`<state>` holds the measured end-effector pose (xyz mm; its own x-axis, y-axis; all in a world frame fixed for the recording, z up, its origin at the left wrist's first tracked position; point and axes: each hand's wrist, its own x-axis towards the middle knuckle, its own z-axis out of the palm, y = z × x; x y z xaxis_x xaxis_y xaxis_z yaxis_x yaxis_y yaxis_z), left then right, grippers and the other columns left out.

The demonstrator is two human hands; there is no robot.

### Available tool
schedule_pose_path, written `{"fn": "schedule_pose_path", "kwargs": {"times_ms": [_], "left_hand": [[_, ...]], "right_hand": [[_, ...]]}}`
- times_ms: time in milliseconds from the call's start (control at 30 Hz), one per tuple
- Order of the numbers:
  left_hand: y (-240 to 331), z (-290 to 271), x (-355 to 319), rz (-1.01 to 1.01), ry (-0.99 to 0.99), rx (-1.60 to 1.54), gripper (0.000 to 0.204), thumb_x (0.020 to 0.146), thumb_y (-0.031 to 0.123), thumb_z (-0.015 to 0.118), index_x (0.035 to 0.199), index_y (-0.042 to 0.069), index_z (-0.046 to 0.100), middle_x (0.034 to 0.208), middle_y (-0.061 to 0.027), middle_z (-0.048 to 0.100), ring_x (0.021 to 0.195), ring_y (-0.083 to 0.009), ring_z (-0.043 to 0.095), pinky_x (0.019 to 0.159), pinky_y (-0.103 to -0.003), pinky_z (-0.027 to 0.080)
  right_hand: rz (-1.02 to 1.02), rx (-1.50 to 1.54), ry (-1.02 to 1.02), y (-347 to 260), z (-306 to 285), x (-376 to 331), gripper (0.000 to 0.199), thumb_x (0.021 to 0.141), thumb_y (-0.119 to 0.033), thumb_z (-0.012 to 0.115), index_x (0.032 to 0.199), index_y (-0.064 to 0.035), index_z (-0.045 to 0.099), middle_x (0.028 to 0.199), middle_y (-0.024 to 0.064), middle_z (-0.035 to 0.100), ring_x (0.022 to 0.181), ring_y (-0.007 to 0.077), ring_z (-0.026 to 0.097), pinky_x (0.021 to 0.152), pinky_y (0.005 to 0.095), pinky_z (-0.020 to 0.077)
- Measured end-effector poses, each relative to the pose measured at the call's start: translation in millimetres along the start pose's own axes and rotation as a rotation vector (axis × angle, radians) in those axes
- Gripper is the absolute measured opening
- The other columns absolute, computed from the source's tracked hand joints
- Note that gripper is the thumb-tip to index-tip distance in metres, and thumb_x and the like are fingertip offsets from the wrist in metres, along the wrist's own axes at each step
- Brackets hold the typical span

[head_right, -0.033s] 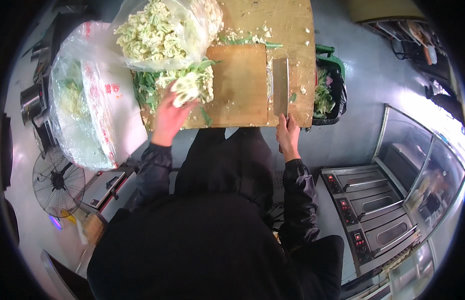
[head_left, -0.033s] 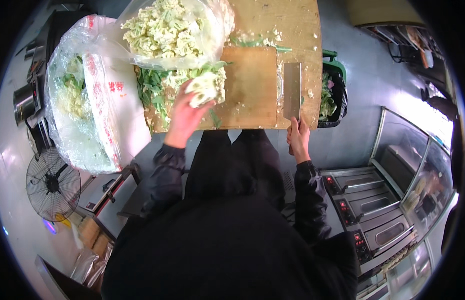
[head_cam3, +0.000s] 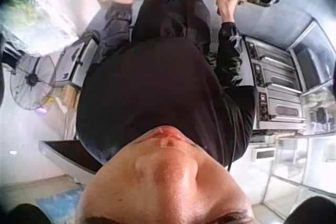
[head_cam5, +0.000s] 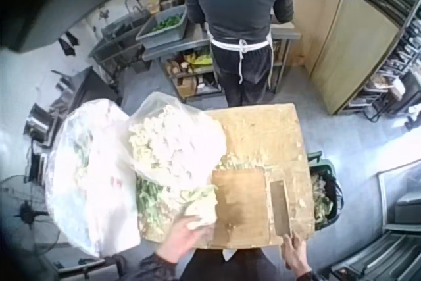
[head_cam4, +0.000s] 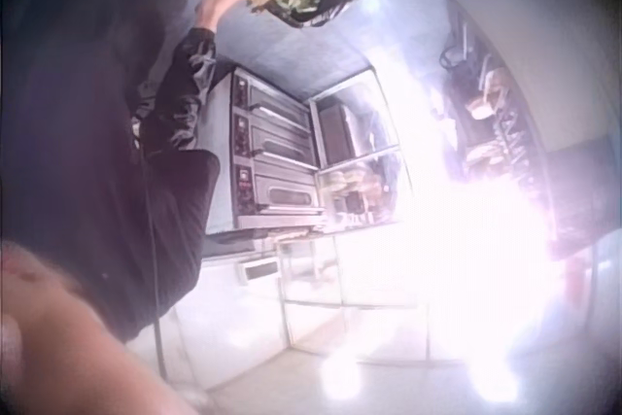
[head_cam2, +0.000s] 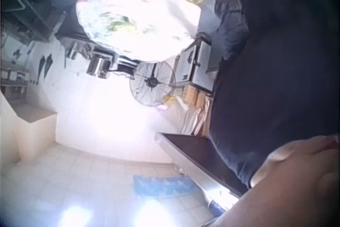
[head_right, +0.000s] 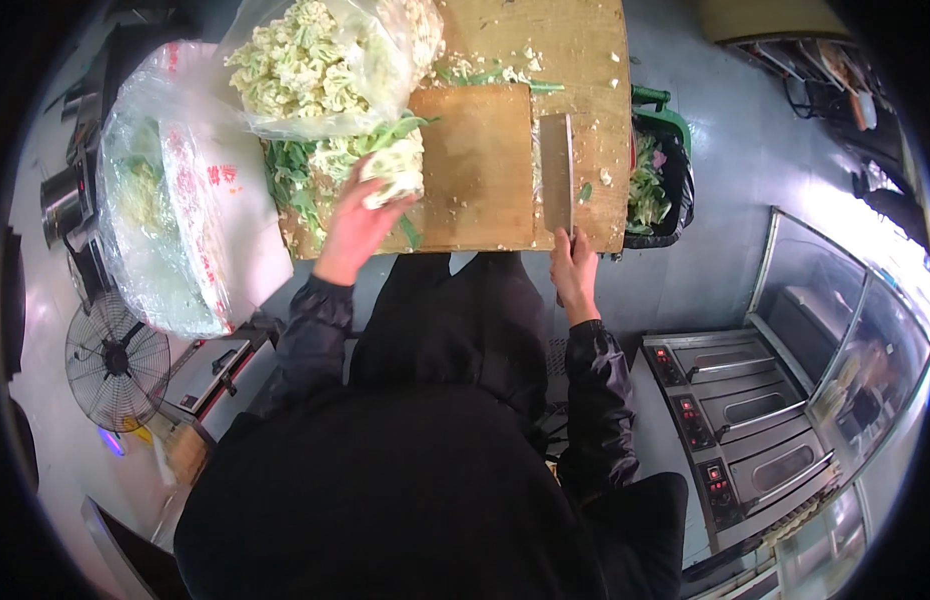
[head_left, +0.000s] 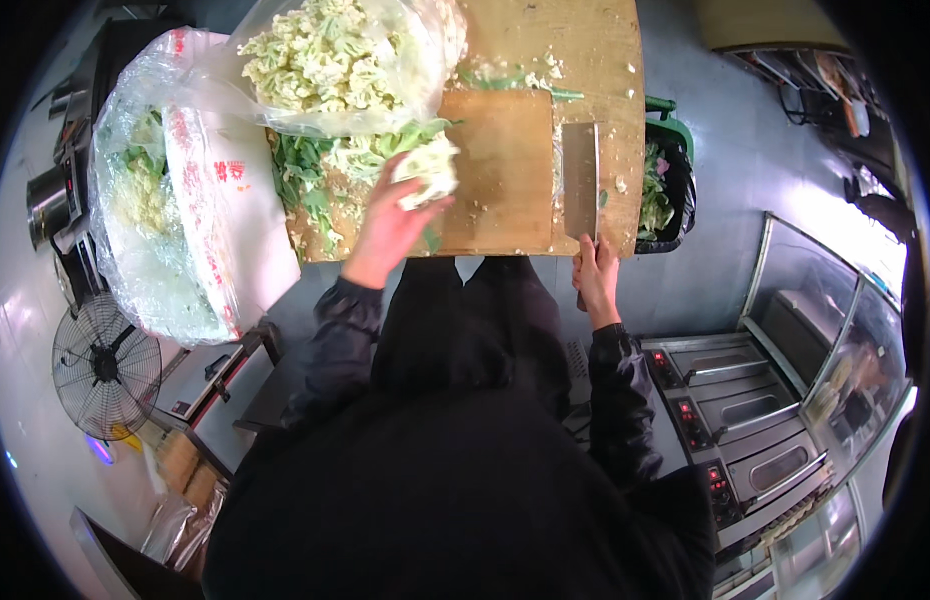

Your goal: The person chops cauliflower florets on a wooden cutting board using a cleaver. They repeatedly pick up florets, cut them into smaller pieces, and place the cut pieces into a plastic bag while discarding scraps into a nearby bin.

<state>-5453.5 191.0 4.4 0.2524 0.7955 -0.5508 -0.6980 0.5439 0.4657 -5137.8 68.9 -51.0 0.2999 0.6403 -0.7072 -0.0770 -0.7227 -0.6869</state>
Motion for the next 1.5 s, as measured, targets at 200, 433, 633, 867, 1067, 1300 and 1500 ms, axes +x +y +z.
{"fn": "schedule_pose_path", "kwargs": {"times_ms": [200,433,633,867,1067,1300,1500], "left_hand": [[-110,9,89,-0.074,0.269,0.350,0.032,0.093,0.003,0.065,0.123,0.006,0.054,0.121,-0.0128,0.065,0.105,-0.0246,0.067,0.085,-0.040,0.056],[-120,-9,101,0.196,0.468,1.015,0.036,0.085,0.010,0.076,0.114,0.002,0.057,0.098,-0.0112,0.072,0.087,-0.0184,0.070,0.074,-0.031,0.055],[-110,-13,97,0.196,0.327,1.329,0.043,0.083,0.017,0.081,0.117,-0.003,0.064,0.083,-0.0105,0.074,0.065,-0.0166,0.070,0.061,-0.030,0.055],[-104,-18,102,0.163,0.366,1.377,0.037,0.084,0.017,0.081,0.113,-0.003,0.070,0.084,-0.0108,0.077,0.066,-0.0140,0.072,0.058,-0.028,0.056],[-99,-34,105,0.174,0.381,1.437,0.034,0.087,0.012,0.078,0.116,-0.002,0.067,0.087,-0.0090,0.076,0.066,-0.0132,0.070,0.058,-0.029,0.056],[-104,-60,97,0.164,0.353,0.625,0.035,0.090,-0.003,0.069,0.121,0.002,0.053,0.112,-0.0114,0.067,0.089,-0.0140,0.066,0.071,-0.028,0.057],[-107,-67,97,0.250,0.392,0.865,0.028,0.090,-0.002,0.069,0.116,-0.002,0.057,0.108,-0.0111,0.065,0.086,-0.0140,0.065,0.073,-0.029,0.059]], "right_hand": [[-0.112,-0.133,-0.068,7,16,-12,0.030,0.108,-0.032,0.053,0.092,-0.0065,0.050,0.063,-0.0012,0.049,0.047,0.0069,0.044,0.042,0.0241,0.0351],[-0.067,-0.374,-0.126,-3,32,-16,0.039,0.106,-0.035,0.052,0.117,0.0004,0.063,0.079,0.0220,0.066,0.075,0.0404,0.067,0.071,0.0459,0.0507],[-0.122,-0.394,-0.139,-2,43,-18,0.036,0.107,-0.033,0.050,0.113,0.0004,0.061,0.082,0.0271,0.066,0.080,0.0493,0.064,0.071,0.0497,0.0502],[-0.259,-0.582,-0.138,1,53,-16,0.033,0.107,-0.031,0.051,0.102,0.0008,0.058,0.078,0.0311,0.064,0.078,0.0529,0.063,0.069,0.0591,0.0496],[-0.384,-0.634,-0.139,-8,87,27,0.036,0.106,-0.034,0.051,0.098,0.0011,0.058,0.079,0.0330,0.065,0.082,0.0541,0.064,0.074,0.0616,0.0507],[-0.313,-0.488,-0.135,-20,78,18,0.034,0.107,-0.030,0.050,0.099,0.0010,0.061,0.076,0.0274,0.064,0.078,0.0500,0.064,0.068,0.0528,0.0494],[-0.259,-0.551,-0.169,-15,92,-11,0.036,0.107,-0.032,0.053,0.096,0.0017,0.058,0.077,0.0304,0.064,0.080,0.0533,0.063,0.066,0.0564,0.0488]]}}
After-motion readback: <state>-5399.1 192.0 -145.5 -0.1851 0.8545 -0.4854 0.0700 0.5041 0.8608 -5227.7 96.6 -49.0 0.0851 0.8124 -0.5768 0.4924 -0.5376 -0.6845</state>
